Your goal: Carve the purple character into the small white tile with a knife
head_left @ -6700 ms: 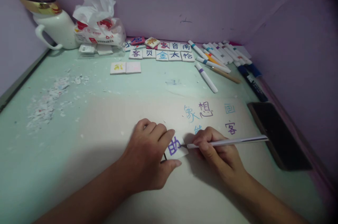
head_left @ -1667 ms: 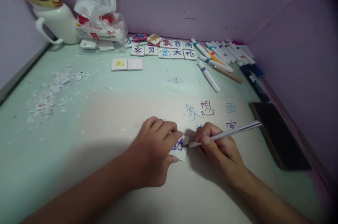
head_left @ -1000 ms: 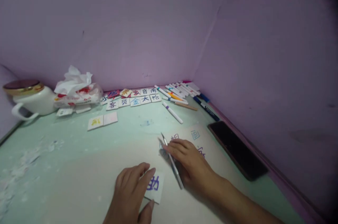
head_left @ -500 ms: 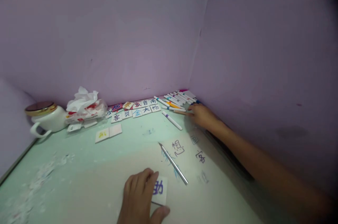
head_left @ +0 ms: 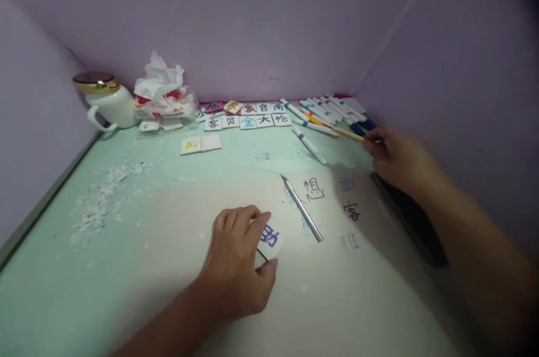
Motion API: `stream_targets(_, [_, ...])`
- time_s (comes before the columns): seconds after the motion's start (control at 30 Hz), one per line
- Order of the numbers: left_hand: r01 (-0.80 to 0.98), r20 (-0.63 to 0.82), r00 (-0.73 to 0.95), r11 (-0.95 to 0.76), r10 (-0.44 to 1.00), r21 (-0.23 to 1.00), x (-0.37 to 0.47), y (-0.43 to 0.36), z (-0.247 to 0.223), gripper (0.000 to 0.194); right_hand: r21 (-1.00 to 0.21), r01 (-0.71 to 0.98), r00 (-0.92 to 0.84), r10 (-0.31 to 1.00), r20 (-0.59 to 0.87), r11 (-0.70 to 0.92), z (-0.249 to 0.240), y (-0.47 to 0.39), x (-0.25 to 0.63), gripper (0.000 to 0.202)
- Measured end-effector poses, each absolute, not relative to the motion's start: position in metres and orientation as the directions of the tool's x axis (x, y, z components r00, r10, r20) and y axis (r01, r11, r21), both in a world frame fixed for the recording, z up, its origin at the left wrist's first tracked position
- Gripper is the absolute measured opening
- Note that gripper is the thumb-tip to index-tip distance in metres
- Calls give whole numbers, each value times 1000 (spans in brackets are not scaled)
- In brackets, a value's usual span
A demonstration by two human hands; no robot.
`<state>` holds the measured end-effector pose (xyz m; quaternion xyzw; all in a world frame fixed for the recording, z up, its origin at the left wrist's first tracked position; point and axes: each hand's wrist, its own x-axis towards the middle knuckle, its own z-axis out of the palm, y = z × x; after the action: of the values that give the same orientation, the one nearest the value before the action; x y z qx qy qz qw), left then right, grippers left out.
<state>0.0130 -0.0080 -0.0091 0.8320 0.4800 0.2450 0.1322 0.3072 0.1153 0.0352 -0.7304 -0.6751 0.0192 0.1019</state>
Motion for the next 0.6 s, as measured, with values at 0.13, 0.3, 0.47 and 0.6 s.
stream_targets(0.13, [755,305,362,-469,881,458,13,-9,-7,44,-480,794,-284,926,250,373,37,56,276,26])
stream_targets(0.3, [735,258,379,-458,889,499,11,-8,-7,48,-532,709,-528,848,34,463,28,24,250,22])
stream_targets(0.47, [699,238,419,-479,876,532,9,-8,-7,53,-376,756,-562,826,46,535,20,22,250,28])
stream_targets(0.6, [697,250,419,-486,873,527,9,-7,-7,53,-359,727,-601,795,79,585,16,20,251,40])
